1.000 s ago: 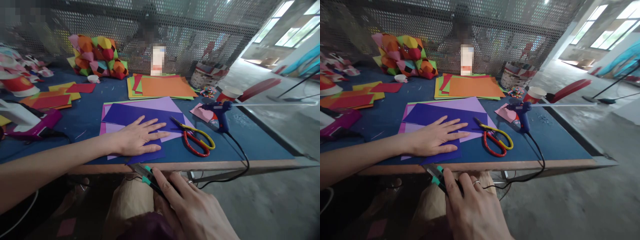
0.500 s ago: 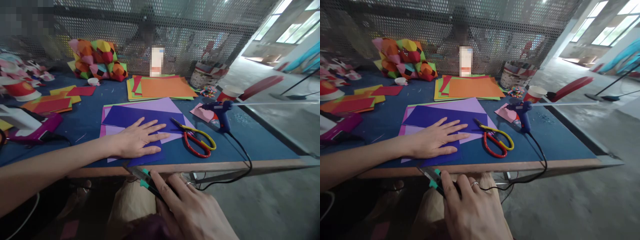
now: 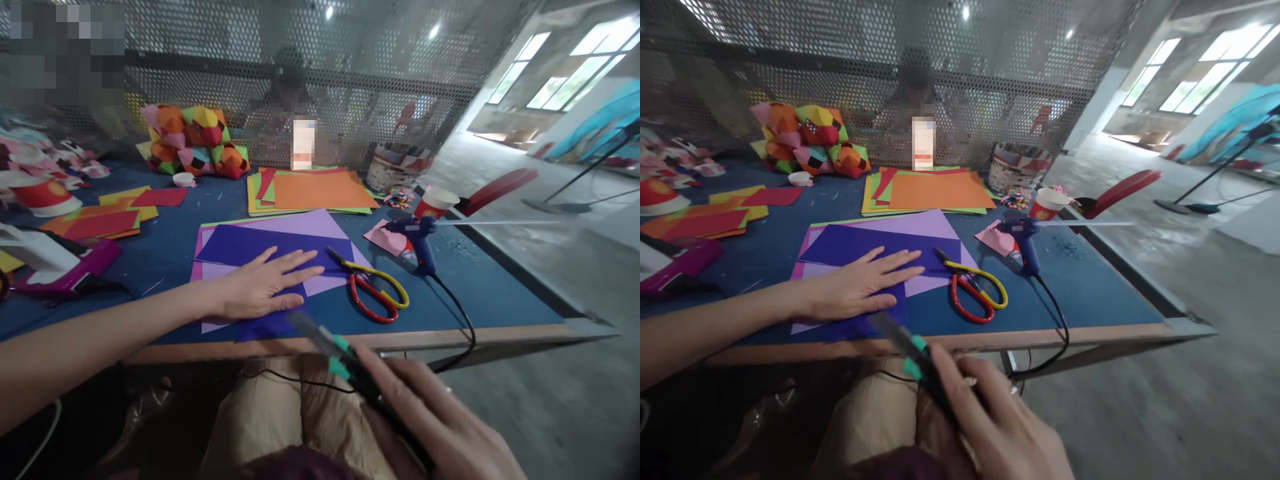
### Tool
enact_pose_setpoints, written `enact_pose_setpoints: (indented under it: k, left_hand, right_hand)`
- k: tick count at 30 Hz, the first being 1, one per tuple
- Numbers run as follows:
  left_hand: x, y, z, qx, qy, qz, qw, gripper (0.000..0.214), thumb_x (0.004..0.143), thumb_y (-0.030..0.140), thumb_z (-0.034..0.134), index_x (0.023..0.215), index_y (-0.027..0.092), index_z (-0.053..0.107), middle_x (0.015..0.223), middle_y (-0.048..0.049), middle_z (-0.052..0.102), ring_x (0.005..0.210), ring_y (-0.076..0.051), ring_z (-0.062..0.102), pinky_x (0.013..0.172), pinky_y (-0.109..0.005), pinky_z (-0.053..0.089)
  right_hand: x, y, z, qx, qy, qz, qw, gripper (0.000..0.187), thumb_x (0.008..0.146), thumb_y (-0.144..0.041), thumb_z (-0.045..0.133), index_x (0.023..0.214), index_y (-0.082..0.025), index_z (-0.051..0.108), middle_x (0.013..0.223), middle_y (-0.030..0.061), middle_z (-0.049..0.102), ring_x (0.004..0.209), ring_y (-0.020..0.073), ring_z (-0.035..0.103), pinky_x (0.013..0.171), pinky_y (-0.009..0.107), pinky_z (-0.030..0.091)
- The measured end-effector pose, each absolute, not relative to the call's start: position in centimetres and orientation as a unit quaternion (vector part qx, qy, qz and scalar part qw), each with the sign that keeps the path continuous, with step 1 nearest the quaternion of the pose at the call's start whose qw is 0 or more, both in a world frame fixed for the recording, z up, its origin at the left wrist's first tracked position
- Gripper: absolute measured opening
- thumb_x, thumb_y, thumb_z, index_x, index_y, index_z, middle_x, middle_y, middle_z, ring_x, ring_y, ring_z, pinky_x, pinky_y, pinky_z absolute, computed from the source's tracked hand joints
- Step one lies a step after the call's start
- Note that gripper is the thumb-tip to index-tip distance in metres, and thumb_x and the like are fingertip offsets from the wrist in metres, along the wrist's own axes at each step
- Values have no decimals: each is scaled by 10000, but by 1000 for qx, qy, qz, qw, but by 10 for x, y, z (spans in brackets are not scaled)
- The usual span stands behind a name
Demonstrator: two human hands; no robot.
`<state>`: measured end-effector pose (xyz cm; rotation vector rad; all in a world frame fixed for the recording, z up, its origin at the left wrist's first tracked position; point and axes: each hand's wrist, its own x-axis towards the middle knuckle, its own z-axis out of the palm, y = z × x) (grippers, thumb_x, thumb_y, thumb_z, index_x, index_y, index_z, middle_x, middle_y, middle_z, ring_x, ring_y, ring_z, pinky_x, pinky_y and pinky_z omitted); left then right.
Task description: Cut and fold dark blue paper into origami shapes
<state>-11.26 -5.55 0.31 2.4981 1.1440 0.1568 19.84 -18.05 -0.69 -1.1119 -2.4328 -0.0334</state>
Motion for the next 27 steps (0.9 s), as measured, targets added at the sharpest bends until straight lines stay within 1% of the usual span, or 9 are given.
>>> enact_pose_setpoints:
  k: [1,3,5,8,11,14,19,24,27]
  left_hand:
    - [-114,-57,6,876,425,105,202,622,1101,563,344,1673,319,343,1806,-54,225,1666,-304,195,1334,-596,132]
    - [-116,-61,13,823,494,212,184,582,1077,564,340,1523,247,539,1675,-97,481,1547,-290,435,1273,-483,337]
    - [-117,-68,19,762,569,275,142,517,1026,590,392,1191,206,696,1335,-119,705,1232,-286,660,1081,-434,513]
    - [-113,-84,24,725,635,233,131,496,920,688,508,888,219,666,988,-86,710,886,-273,688,847,-432,554]
    - [-102,-101,26,714,668,144,151,516,787,714,690,955,228,653,1039,-83,694,956,-316,700,865,-450,538]
    - [-90,-110,28,709,682,97,152,505,705,602,824,979,240,604,1108,-88,673,1064,-355,690,899,-459,521]
    - [-78,-108,32,713,671,71,191,369,755,437,799,914,249,524,1072,-77,659,1062,-338,675,911,-441,508]
    - [-72,-108,34,725,652,99,200,543,749,375,758,1222,221,541,1317,-145,622,1249,-362,625,1036,-463,499]
    - [-69,-110,34,726,646,87,219,608,752,374,710,1308,200,536,1420,-188,594,1329,-380,596,1070,-484,496]
  right_hand:
    - [206,-175,-7,-428,-870,-25,244,454,1130,-303,434,1577,-252,497,1262,79,756,1004,170,803,748,212,657]
    - [220,-163,-9,-475,-837,-65,264,481,1107,-329,510,1584,-262,497,1271,94,738,998,200,801,729,250,661]
    - [233,-150,-12,-510,-809,-106,272,494,1104,-385,517,1583,-268,504,1236,98,736,936,221,801,671,282,649]
    - [248,-133,-16,-545,-777,-159,271,488,1114,-462,454,1538,-243,552,1150,95,742,820,234,791,571,304,605]
    - [257,-125,-19,-569,-754,-188,268,499,1120,-500,400,1486,-224,596,1093,84,742,734,233,775,475,308,544]
    - [269,-125,-26,-558,-762,-178,276,501,1115,-505,427,1539,-266,548,1135,70,733,773,226,776,517,312,559]
    - [303,-127,-44,-491,-798,-153,315,530,1113,-401,491,1635,-333,431,1212,61,720,987,233,761,808,341,613]
    - [306,-125,-46,-469,-811,-167,306,569,1103,-348,516,1659,-325,395,1214,83,731,1021,263,749,848,386,609]
    - [279,-122,-36,-463,-818,-146,308,513,1104,-306,513,1613,-303,449,1226,81,745,1038,250,756,840,370,609]
